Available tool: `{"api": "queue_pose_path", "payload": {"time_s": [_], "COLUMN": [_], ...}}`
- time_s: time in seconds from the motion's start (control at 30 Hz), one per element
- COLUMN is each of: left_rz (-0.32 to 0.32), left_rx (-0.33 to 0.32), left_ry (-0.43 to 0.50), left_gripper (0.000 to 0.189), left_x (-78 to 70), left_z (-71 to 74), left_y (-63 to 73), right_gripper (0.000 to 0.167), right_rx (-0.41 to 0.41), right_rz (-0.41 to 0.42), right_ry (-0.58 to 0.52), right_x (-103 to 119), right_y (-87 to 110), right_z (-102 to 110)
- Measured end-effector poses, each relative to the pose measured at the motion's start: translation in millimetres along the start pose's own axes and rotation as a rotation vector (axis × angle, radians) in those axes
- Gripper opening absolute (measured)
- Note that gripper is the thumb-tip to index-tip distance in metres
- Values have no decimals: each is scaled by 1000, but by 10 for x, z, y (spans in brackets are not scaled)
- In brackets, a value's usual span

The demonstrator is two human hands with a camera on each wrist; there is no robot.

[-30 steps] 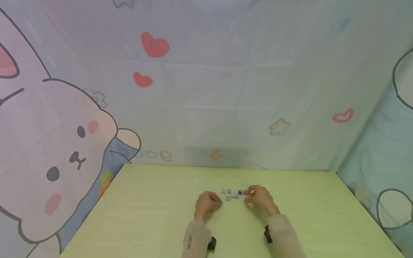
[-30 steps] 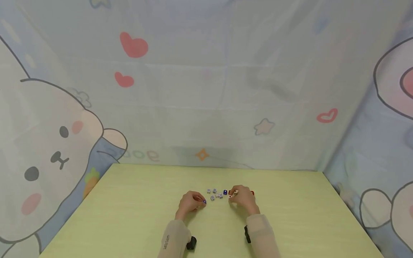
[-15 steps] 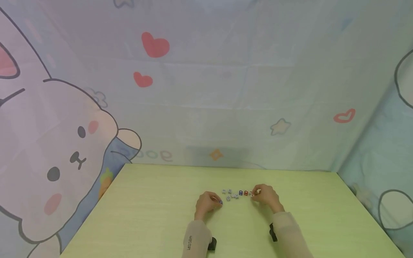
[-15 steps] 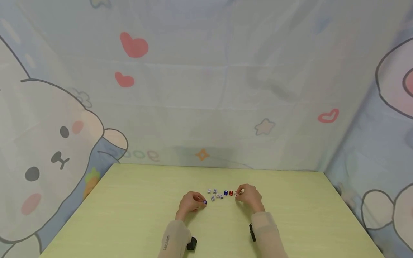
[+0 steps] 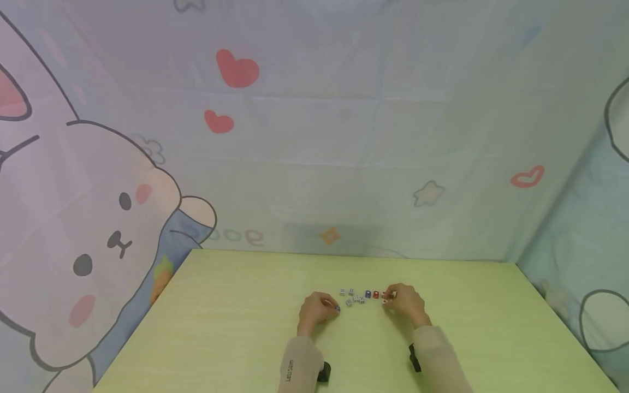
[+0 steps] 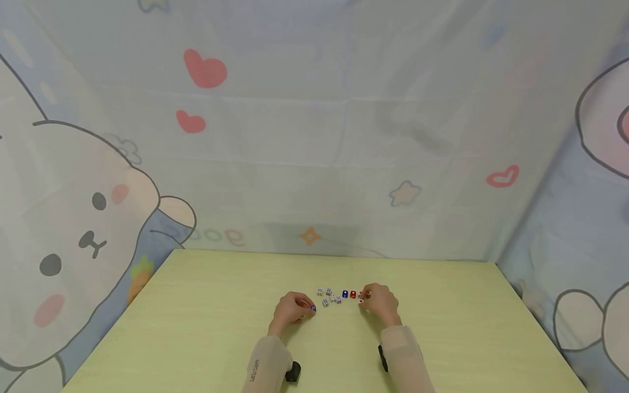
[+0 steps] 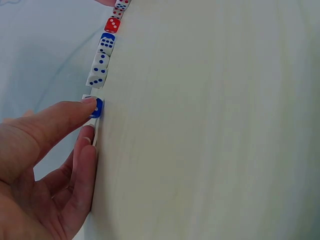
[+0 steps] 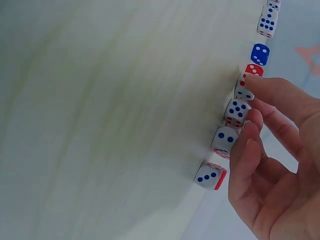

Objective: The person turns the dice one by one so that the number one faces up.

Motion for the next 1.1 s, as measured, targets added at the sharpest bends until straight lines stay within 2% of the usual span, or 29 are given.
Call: {"api": "queue_pose_path", "payload": {"time_s": [0.13, 0.3, 0.53, 0.8, 1.1], "left_rz": [1, 2, 2, 1, -2], "left_rx": [-3, 0, 20, 18, 17], "left_ry": [-9, -3, 11, -3, -1], "left_gripper": [9, 10, 10, 10, 11], "left_x": [7, -9, 7, 26, 21], "left_z": [6, 34, 4, -34, -5], "left_y": [-8, -5, -2, -15, -15], "right_gripper": [12, 9, 13, 21, 16], "right_rx": [-19, -34, -33, -15, -15], "right_rz": [20, 56, 97, 79, 93], "right_ry": [-24, -103, -164, -130, -88], "right_x": [38, 190, 351, 371, 430], "right_y": [10, 9, -2, -53, -32], "right_z": [15, 13, -131, -309, -324]}}
Point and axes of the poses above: each hand's wrist, its own y-axis away from the middle knuckle, its own z-axis out of the back of the hand, x = y × z, the point moved 5 cm from there along -y, towards the middle knuckle, and after that the axes turned 1 degree about -x, right-handed, at the moved point
